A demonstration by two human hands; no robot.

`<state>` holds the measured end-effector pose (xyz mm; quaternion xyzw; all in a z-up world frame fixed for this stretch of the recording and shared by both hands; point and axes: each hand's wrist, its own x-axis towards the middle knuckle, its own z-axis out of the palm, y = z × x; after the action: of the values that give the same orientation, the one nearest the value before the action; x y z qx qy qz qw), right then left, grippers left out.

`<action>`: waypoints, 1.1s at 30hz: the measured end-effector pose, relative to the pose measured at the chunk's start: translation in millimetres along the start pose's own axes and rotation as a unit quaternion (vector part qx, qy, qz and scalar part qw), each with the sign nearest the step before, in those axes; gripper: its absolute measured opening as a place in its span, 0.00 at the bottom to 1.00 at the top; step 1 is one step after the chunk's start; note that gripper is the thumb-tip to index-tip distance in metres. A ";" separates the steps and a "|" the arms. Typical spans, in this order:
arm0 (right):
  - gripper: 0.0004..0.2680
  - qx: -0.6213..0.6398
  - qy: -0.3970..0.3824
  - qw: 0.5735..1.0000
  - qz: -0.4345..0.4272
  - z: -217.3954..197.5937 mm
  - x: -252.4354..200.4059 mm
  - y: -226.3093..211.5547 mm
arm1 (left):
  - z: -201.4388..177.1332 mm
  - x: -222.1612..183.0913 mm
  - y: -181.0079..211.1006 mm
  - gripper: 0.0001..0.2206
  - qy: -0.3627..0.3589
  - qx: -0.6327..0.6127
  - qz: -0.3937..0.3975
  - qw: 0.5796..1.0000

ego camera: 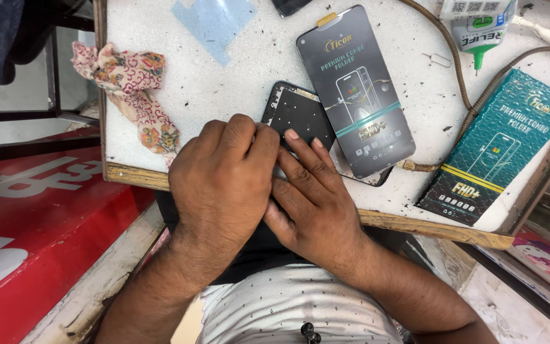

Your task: The person is repairing a smartphone by cleaning the edges of the screen assembly with a small tool and a toothbrush. They handle the screen, a new back cover, and cleaning tools on a cluttered workbench.

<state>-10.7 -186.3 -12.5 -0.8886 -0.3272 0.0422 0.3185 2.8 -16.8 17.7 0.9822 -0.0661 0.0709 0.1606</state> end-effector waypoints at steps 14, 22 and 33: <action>0.09 0.039 -0.007 0.999 0.001 -7.4 -1.1 3.0 | -12.4 3.7 9.9 0.14 -0.056 -0.056 -0.041 0.996; 0.09 0.047 -0.015 0.999 0.005 -7.2 -2.5 3.9 | -7.4 5.8 10.1 0.08 -0.028 -0.117 -0.104 0.987; 0.08 0.049 -0.015 0.999 0.003 -8.7 -1.1 3.2 | -8.8 1.8 2.8 0.05 0.015 -0.233 -0.163 0.959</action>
<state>-7.3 -193.5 -7.7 -0.8724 -0.3265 0.0726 0.3564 3.1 -16.8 27.1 0.9140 0.0824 0.0413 0.3951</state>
